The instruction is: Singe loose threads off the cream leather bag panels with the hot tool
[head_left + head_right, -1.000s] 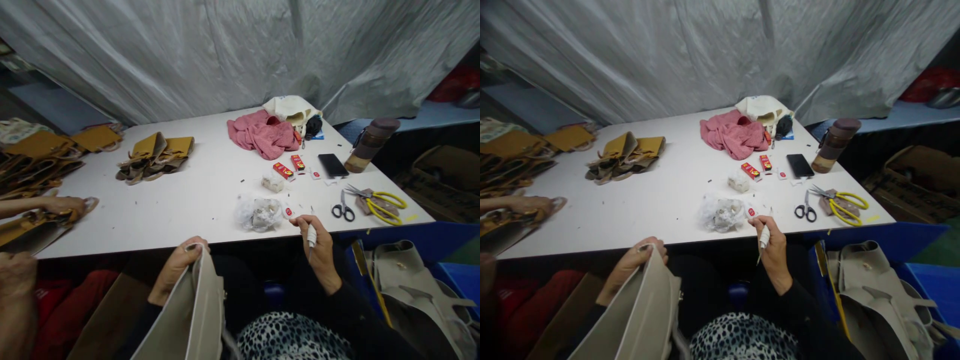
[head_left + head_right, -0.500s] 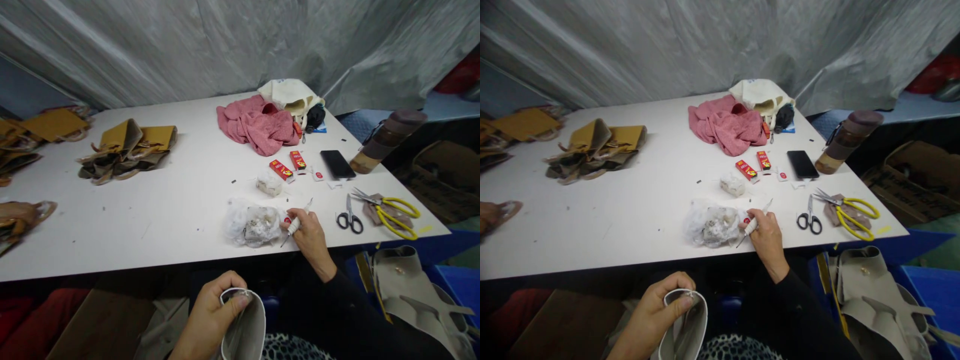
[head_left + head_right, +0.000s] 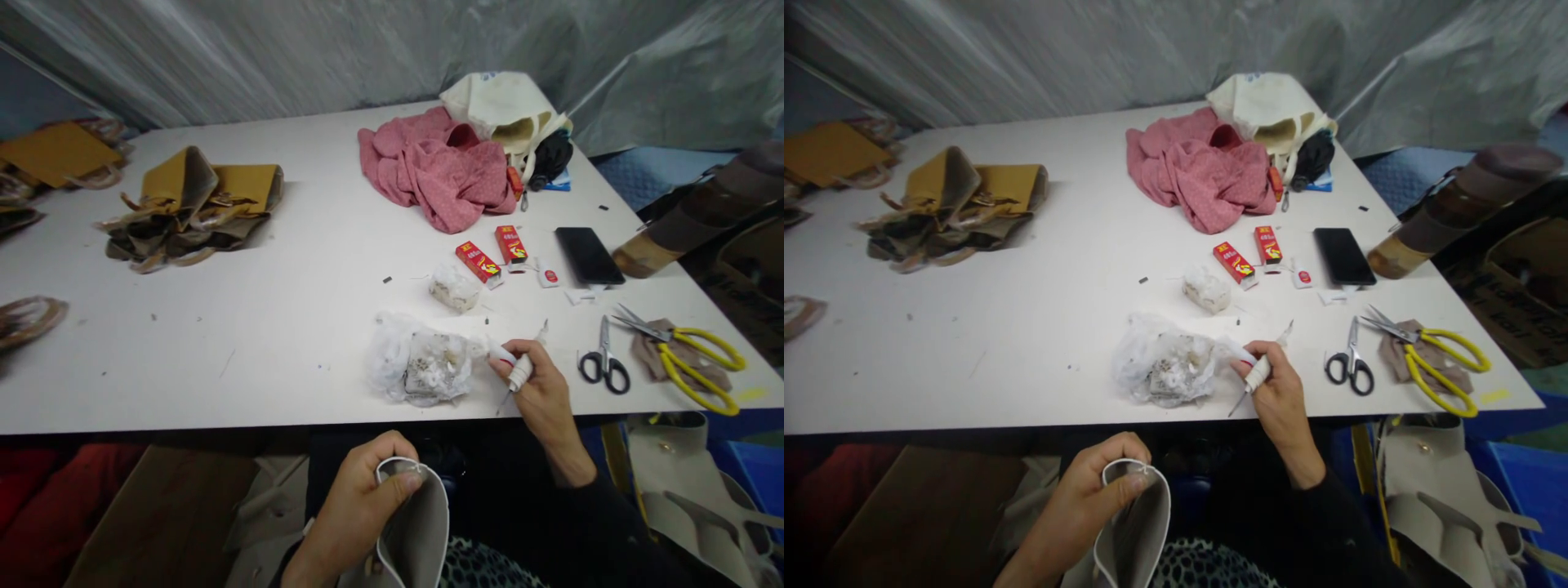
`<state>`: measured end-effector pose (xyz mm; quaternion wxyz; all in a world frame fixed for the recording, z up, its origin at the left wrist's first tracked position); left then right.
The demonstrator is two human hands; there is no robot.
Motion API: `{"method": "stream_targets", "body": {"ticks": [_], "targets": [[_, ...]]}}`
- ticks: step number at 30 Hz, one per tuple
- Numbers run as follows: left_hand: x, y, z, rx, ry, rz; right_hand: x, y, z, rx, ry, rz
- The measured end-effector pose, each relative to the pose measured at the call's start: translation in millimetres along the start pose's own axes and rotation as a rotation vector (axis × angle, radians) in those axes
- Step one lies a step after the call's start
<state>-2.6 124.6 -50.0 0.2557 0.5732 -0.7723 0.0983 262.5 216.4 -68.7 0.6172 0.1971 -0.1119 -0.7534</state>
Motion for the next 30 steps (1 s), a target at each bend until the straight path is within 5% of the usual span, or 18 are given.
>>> {"method": "stream_targets", "body": {"ticks": [10,30], "targets": [[-4,11.9,6,-0.023,0.051,-0.251,30,-10,60,0.058,0.248,0.211],[-7,18.2,16,0.047,0.039,-0.238,39,-19,91,0.387,0.561,0.194]]}}
Point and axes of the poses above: each hand's wrist, its own x-axis away from the middle knuckle, its own y-axis out of the back of the hand, z = x × y, the point moved 7 cm from there along -x, towards the middle knuckle, and after that the axes turned 1 degree about z, right-handed, at the moved point
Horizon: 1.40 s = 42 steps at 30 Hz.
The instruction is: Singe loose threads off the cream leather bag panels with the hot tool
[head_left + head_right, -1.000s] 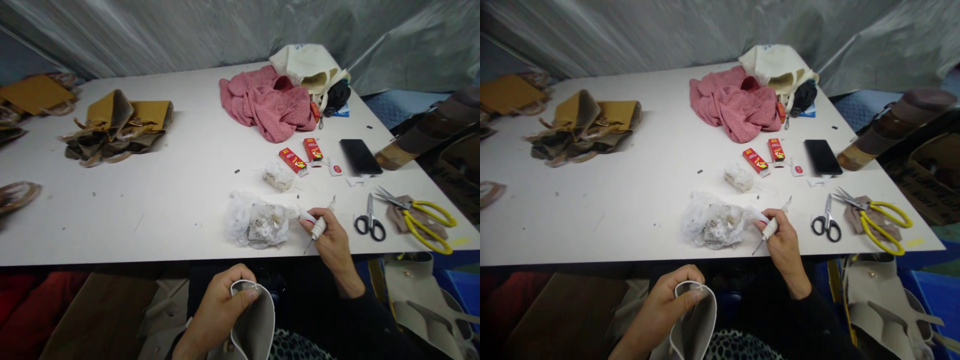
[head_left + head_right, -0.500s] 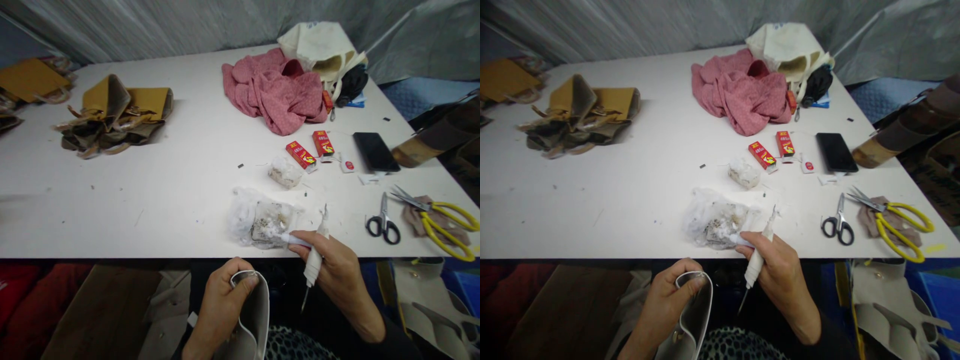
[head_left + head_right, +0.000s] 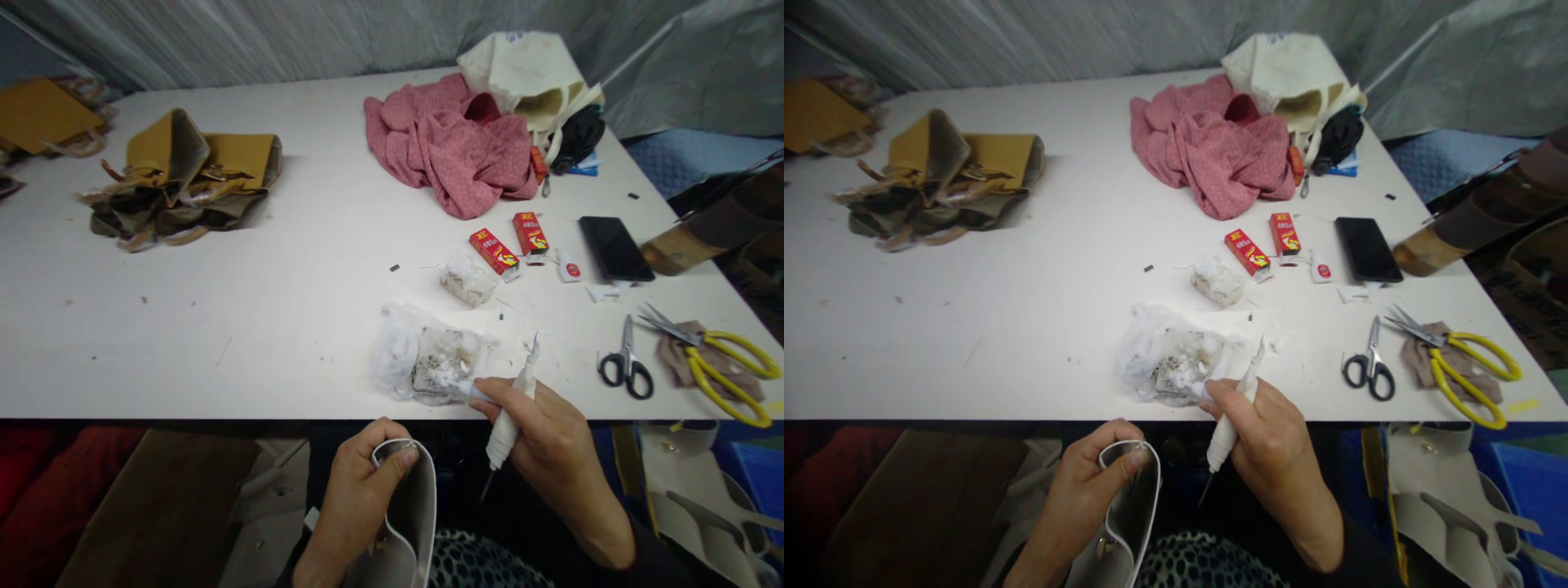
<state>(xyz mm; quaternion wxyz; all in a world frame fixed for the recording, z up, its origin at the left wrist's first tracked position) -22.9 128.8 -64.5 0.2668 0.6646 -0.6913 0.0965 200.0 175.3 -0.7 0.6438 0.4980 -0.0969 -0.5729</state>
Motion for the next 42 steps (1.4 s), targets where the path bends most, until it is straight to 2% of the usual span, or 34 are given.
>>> {"method": "stream_targets", "body": {"ticks": [7,13,24,26,30,33,35,39,42], "targets": [[1,0.5,-1,0.002,-0.018,0.008,-2,1,5,0.112,0.018,0.028],[1,1.4,3,0.019,-0.017,0.003,-2,1,7,0.148,0.059,0.0],[2,0.9,3,0.007,-0.014,0.006,3,-1,-1,0.032,0.014,-0.033],[1,1.3,4,0.006,-0.018,0.001,4,-2,-8,-0.063,-0.06,-0.035],[1,2.3,5,-0.018,-0.011,-0.005,6,-4,-42,-0.338,-0.339,-0.084],[2,2.6,2,-0.03,-0.005,-0.01,8,-6,-69,-0.409,-0.476,-0.152],[2,2.1,1,-0.031,-0.004,-0.013,7,-11,-82,-0.415,-0.502,-0.136],[2,-0.7,0,-0.03,-0.016,-0.004,4,-28,-94,-0.398,-0.466,-0.006],[2,-2.0,1,-0.024,-0.021,-0.003,5,-32,-97,-0.314,-0.441,-0.002]]}}
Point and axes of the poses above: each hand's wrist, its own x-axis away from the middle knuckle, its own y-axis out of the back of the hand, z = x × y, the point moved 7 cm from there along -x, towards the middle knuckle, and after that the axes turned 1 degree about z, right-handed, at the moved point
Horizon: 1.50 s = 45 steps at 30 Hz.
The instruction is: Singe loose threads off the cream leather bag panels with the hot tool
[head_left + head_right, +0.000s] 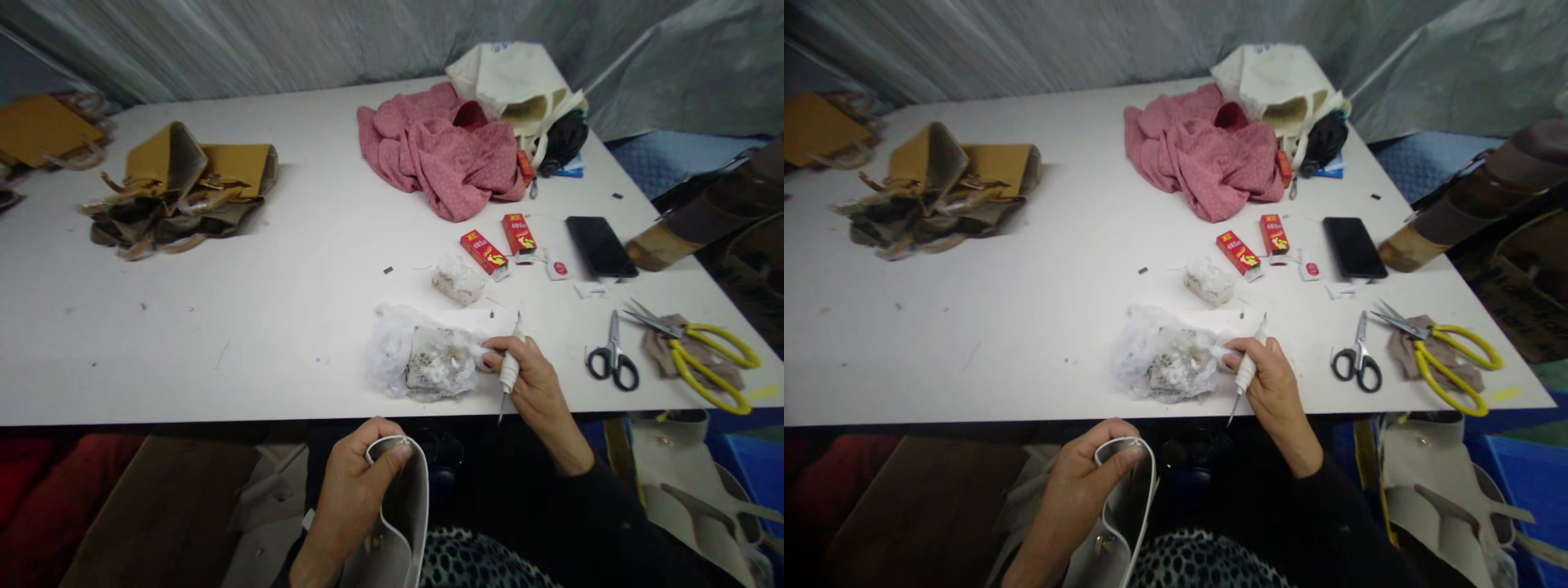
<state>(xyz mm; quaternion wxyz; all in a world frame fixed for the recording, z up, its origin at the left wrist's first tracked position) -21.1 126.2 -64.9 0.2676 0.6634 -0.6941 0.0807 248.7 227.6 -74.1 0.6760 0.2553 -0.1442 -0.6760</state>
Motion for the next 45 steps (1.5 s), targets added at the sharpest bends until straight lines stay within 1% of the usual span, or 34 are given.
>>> {"method": "stream_targets", "body": {"ticks": [4,10,15,17,20,22,24,26,28,31,35,39,42,45], "targets": [[1,-0.4,1,-0.013,0.019,-0.007,2,1,3,0.061,0.057,-0.049],[2,-2.5,2,0.002,0.012,0.005,5,3,13,0.08,0.173,-0.086],[4,-2.2,1,-0.016,0.009,-0.007,7,7,16,0.063,0.188,-0.118],[4,-1.6,-2,-0.028,0.003,-0.018,10,14,22,0.013,0.187,-0.156],[5,-1.9,-5,-0.037,0.007,-0.025,18,25,41,-0.121,0.192,-0.189],[5,-2.8,-7,-0.041,0.012,-0.029,23,26,55,-0.169,0.18,-0.149],[5,-4.1,-7,-0.046,0.019,-0.034,27,22,67,-0.175,0.165,-0.091],[5,-5.7,-8,-0.046,0.024,-0.035,31,15,77,-0.146,0.171,-0.063],[5,-6.7,-8,-0.044,0.027,-0.039,34,8,84,-0.082,0.206,-0.068],[5,-7.5,-8,-0.043,0.039,-0.041,34,1,90,-0.005,0.276,-0.077],[5,-6.0,-5,-0.039,0.063,-0.038,32,-1,94,0.041,0.336,-0.077],[6,-4.6,-5,-0.034,0.077,-0.036,30,-2,100,0.053,0.358,-0.042],[9,-5.9,-12,-0.058,0.042,-0.039,27,-6,106,0.106,0.377,-0.001],[13,-8.2,-18,-0.084,0.001,-0.043,20,-11,108,0.15,0.342,0.03]]}}
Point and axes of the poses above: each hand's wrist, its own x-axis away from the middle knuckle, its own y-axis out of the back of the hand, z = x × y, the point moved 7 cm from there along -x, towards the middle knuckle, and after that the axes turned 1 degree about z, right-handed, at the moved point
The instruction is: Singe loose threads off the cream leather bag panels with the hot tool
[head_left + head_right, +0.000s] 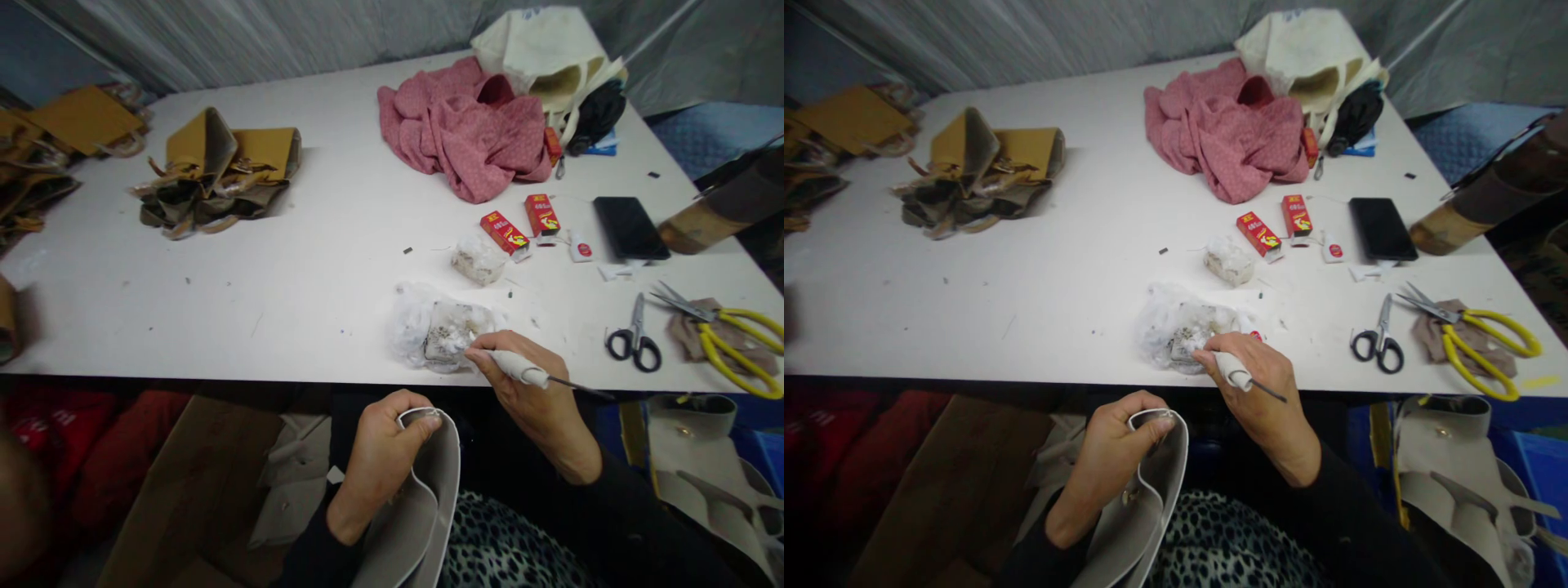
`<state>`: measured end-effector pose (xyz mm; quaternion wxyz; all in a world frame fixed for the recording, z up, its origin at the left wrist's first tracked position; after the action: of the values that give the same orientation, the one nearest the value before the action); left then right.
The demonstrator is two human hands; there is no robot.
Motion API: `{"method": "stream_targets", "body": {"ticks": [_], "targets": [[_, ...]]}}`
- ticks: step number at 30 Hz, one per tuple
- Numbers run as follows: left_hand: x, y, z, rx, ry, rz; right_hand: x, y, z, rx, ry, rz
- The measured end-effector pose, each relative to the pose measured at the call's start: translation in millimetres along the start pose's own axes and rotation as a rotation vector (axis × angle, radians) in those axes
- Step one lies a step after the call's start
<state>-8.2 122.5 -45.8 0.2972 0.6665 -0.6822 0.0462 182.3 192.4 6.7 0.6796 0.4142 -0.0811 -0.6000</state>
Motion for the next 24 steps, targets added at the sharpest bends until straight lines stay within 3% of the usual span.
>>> {"method": "stream_targets", "body": {"ticks": [5,9,15,24], "targets": [[3,-1.7,-5,-0.001,-0.019,0.004,-4,3,-4,-0.056,-0.094,-0.009],[6,-4.9,-9,0.025,-0.022,0.031,10,10,-9,-0.275,-0.193,-0.079],[10,-14.3,-12,0.047,-0.05,0.086,40,-14,-17,-0.664,-0.408,0.083],[16,-18.2,-18,0.03,-0.089,0.108,50,-18,-9,-0.685,-0.396,0.158]]}}
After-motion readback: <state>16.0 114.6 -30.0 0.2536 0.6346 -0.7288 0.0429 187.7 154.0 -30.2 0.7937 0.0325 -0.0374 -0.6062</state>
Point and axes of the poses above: each hand's wrist, its own x-axis away from the middle knuckle, its own y-axis out of the back of the hand, z = x × y, the point moved 7 cm from there along -x, towards the middle knuckle, and after that the axes turned 1 degree about z, right-handed, at the moved point
